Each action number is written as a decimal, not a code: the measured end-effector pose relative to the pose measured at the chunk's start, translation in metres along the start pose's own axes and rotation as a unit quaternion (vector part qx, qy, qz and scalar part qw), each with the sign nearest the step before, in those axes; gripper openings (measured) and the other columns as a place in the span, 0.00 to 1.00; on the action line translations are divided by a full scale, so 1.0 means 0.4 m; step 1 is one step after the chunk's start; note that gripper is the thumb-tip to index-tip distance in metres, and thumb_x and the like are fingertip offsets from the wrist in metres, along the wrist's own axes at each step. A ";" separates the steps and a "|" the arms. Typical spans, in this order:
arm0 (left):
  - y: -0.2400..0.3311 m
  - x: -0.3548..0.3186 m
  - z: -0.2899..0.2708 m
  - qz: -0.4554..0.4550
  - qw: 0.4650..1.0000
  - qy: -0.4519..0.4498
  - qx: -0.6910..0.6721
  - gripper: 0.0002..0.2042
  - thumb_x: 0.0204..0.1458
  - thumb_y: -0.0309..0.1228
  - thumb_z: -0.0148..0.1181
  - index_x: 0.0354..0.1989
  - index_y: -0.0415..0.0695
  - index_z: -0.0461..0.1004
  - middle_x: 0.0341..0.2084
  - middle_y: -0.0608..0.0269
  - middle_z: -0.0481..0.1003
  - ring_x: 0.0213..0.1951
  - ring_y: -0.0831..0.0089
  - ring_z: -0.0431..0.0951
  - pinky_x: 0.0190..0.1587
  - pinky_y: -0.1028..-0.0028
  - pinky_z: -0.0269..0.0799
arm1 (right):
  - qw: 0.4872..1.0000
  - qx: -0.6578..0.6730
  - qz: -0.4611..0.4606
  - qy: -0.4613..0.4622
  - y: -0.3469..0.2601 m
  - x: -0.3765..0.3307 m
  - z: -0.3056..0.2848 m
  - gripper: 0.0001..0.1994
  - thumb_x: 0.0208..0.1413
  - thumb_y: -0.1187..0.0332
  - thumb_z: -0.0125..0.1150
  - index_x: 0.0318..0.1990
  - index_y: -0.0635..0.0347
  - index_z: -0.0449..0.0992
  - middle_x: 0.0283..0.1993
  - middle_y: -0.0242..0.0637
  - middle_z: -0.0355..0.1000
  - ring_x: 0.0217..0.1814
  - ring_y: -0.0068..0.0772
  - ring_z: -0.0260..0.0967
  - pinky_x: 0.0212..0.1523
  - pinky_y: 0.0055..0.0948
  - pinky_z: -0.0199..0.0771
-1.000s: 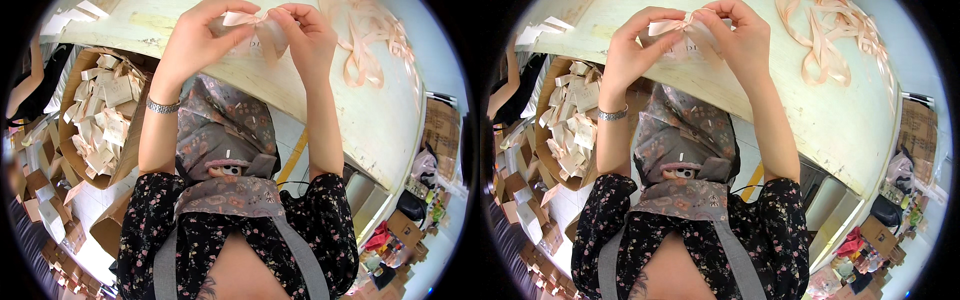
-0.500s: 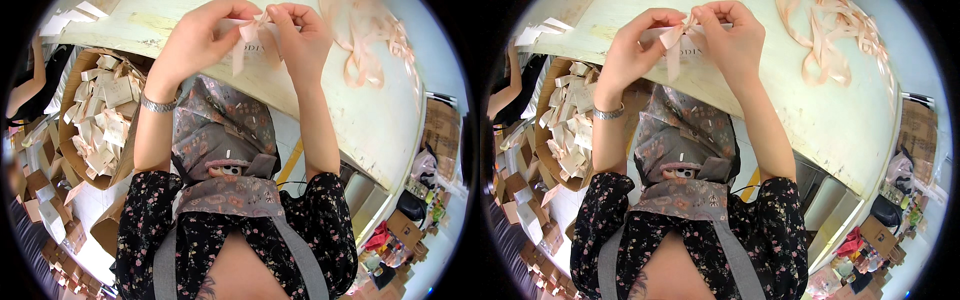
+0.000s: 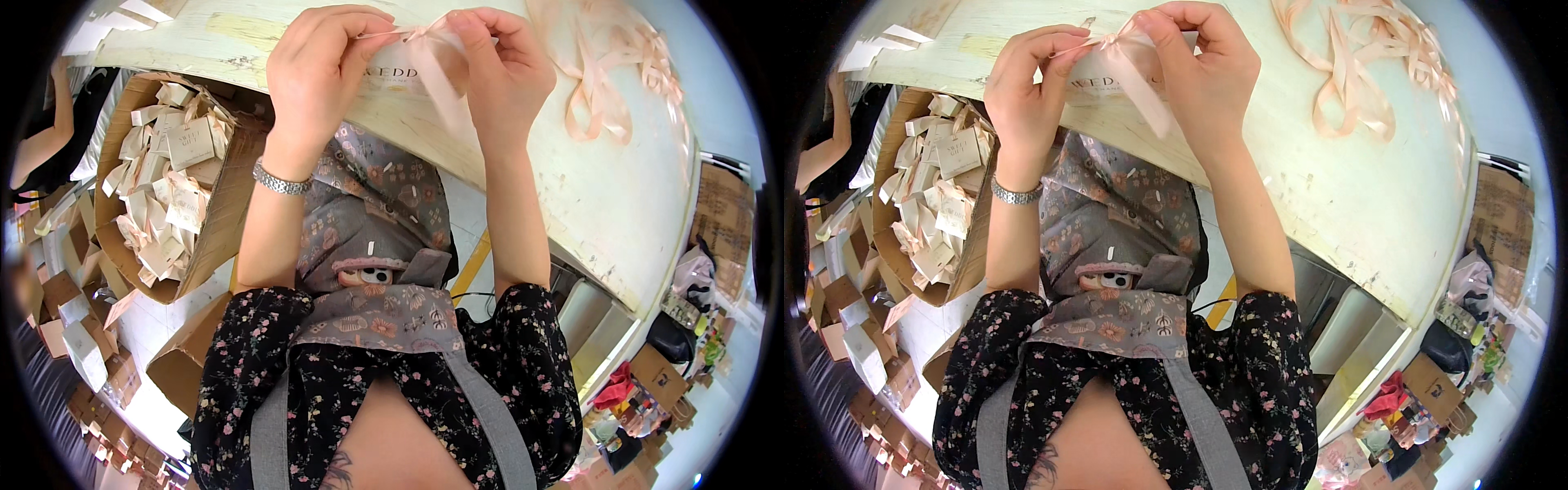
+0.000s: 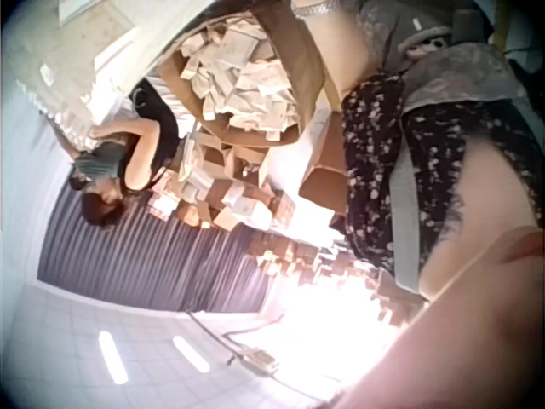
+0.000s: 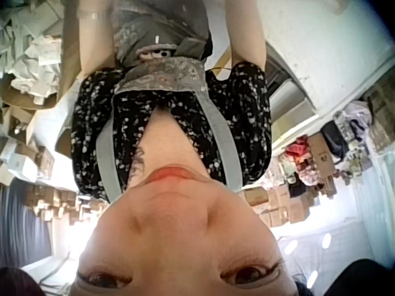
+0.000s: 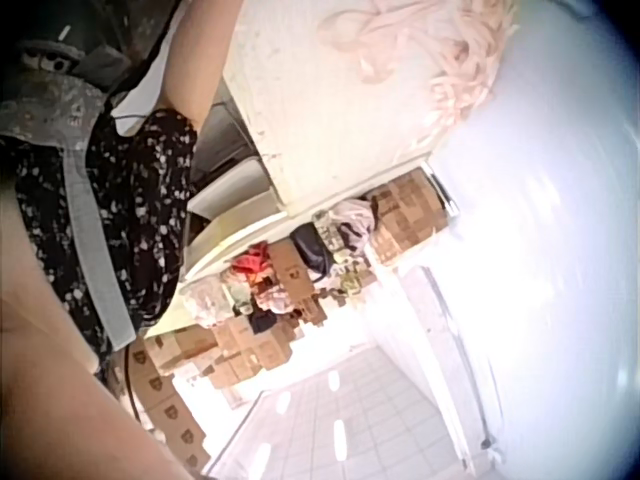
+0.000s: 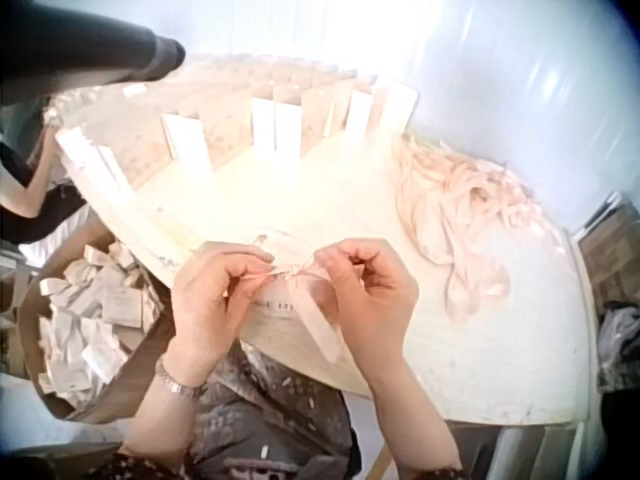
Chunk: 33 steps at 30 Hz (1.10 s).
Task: The person assembles small white paper gift boxes by folding flaps and inserting pink ribbons through slots. They repeatedly pick up flat boxes, fold them into shape, and thread ribbons to complete each unit.
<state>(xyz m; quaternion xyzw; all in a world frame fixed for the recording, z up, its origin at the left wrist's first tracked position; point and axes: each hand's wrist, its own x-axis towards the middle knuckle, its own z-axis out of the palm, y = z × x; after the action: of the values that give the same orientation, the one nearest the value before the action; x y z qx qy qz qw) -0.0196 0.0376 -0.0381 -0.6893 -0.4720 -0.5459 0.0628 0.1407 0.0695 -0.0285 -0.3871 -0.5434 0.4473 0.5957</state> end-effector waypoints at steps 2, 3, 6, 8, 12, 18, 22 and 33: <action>-0.012 0.005 -0.005 0.003 1.000 -0.019 -0.012 0.04 0.47 0.22 0.64 0.31 0.40 0.76 0.38 0.64 0.78 0.31 0.79 0.74 0.32 0.81 0.70 | 0.999 0.036 0.017 0.008 0.000 -0.007 0.004 0.01 0.54 0.78 0.60 0.32 0.64 0.74 0.25 0.27 0.71 0.23 0.13 0.64 0.23 0.13 0.64; -0.014 0.011 -0.006 0.006 0.999 -0.028 -0.018 0.05 0.47 0.22 0.64 0.32 0.40 0.76 0.38 0.64 0.78 0.32 0.80 0.74 0.33 0.81 0.70 | 0.998 0.054 0.024 0.012 -0.002 -0.007 0.006 0.01 0.54 0.78 0.60 0.33 0.64 0.74 0.24 0.27 0.70 0.22 0.12 0.64 0.23 0.13 0.64; 0.020 0.016 -0.011 -0.135 0.980 -0.072 -0.124 0.07 0.46 0.23 0.65 0.33 0.39 0.75 0.34 0.66 0.78 0.33 0.79 0.75 0.34 0.82 0.69 | 0.999 -0.046 -0.017 -0.008 -0.004 -0.008 0.000 0.04 0.52 0.77 0.62 0.35 0.64 0.73 0.28 0.28 0.71 0.27 0.13 0.66 0.25 0.13 0.65; 0.074 0.034 0.000 -0.159 0.975 -0.050 -0.143 0.08 0.46 0.23 0.66 0.35 0.39 0.75 0.33 0.68 0.77 0.33 0.80 0.74 0.33 0.82 0.69 | 0.988 -0.061 -0.139 -0.003 0.031 0.003 -0.009 0.05 0.52 0.77 0.64 0.35 0.66 0.74 0.31 0.32 0.74 0.31 0.18 0.70 0.30 0.15 0.68; 0.036 0.051 -0.028 -0.151 0.968 -0.186 -0.074 0.11 0.46 0.24 0.66 0.38 0.41 0.75 0.33 0.69 0.77 0.33 0.80 0.74 0.34 0.82 0.69 | 0.980 -0.054 -0.191 0.000 0.044 0.004 -0.022 0.05 0.52 0.78 0.64 0.35 0.67 0.74 0.31 0.35 0.76 0.33 0.21 0.72 0.35 0.17 0.71; 0.012 0.103 -0.080 -0.140 0.936 -0.296 -0.128 0.12 0.46 0.19 0.62 0.42 0.40 0.76 0.36 0.62 0.77 0.38 0.73 0.76 0.37 0.79 0.71 | 0.987 -0.108 -0.105 -0.049 -0.009 -0.007 -0.020 0.09 0.49 0.76 0.65 0.38 0.64 0.74 0.34 0.31 0.72 0.35 0.17 0.67 0.33 0.17 0.68; -0.007 0.062 -0.055 -0.120 0.941 -0.264 -0.177 0.13 0.49 0.21 0.63 0.44 0.42 0.75 0.40 0.66 0.77 0.37 0.80 0.75 0.37 0.82 0.71 | 0.982 -0.111 -0.149 -0.031 0.042 -0.019 0.002 0.19 0.45 0.77 0.67 0.47 0.62 0.73 0.39 0.33 0.71 0.41 0.24 0.68 0.42 0.22 0.69; 0.040 0.099 -0.077 -0.052 0.960 -0.254 -0.105 0.26 0.42 0.19 0.64 0.54 0.41 0.68 0.48 0.52 0.71 0.47 0.62 0.76 0.50 0.70 0.70 | 0.961 -0.137 -0.204 -0.128 0.023 0.002 -0.054 0.22 0.43 0.76 0.69 0.48 0.60 0.70 0.51 0.44 0.65 0.55 0.35 0.63 0.52 0.31 0.66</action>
<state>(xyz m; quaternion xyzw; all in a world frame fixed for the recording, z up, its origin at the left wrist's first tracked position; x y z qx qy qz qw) -0.0312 0.0333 0.0133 -0.7823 -0.4479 -0.4021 -0.1602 0.1609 0.0734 -0.0394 -0.2855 -0.7389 0.2831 0.5408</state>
